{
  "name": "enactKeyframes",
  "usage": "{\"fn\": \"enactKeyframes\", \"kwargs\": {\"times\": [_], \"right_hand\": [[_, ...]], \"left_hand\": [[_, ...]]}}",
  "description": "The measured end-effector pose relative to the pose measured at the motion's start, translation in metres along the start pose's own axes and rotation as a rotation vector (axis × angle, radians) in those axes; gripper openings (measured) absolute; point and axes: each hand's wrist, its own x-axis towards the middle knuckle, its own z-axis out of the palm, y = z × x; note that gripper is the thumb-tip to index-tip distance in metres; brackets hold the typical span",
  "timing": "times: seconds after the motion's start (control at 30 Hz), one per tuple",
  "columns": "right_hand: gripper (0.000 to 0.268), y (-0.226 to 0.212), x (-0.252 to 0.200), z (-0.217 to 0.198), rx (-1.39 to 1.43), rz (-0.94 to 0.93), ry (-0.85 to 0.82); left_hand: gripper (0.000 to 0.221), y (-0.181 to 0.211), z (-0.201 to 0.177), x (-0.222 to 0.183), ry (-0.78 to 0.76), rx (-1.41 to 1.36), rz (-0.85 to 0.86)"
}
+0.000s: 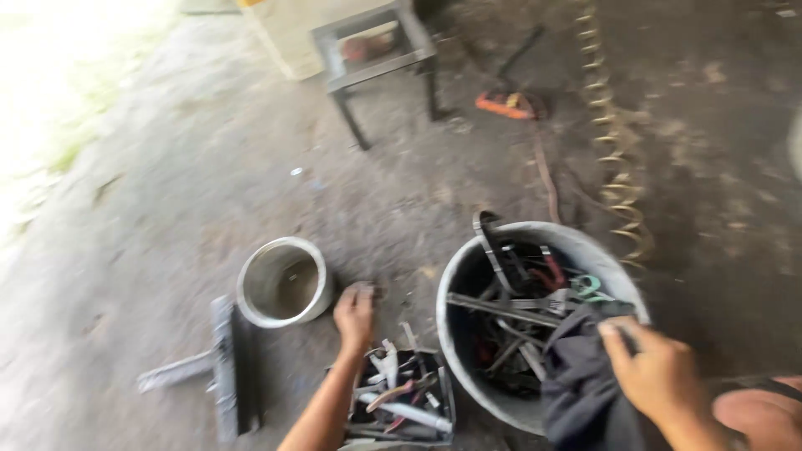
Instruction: The person sits on the ground beside a motorcycle, wipes the chain with a cloth, then uses a chain breaker tool on a metal bracket to press a chain link pin, and finally lifts the chain and fits it onto the motorcycle's rear sprocket.
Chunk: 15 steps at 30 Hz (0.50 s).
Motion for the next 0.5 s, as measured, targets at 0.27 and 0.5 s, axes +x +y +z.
{"fn": "enactKeyframes", "kwargs": {"times": [0.27,0.5], "right_hand": [[0.028,0.065,0.019,0.042,-0.039,-0.101,-0.097],[0.054,0.191,0.010,0.079,0.053,-0.178,0.103]], "left_hand": [[0.094,-0.065,-0.314,-0.067,0.494,1.257,-0.692],[0.092,-0.149,-0.357,-0.056,0.358,1.296,-0.861]]}}
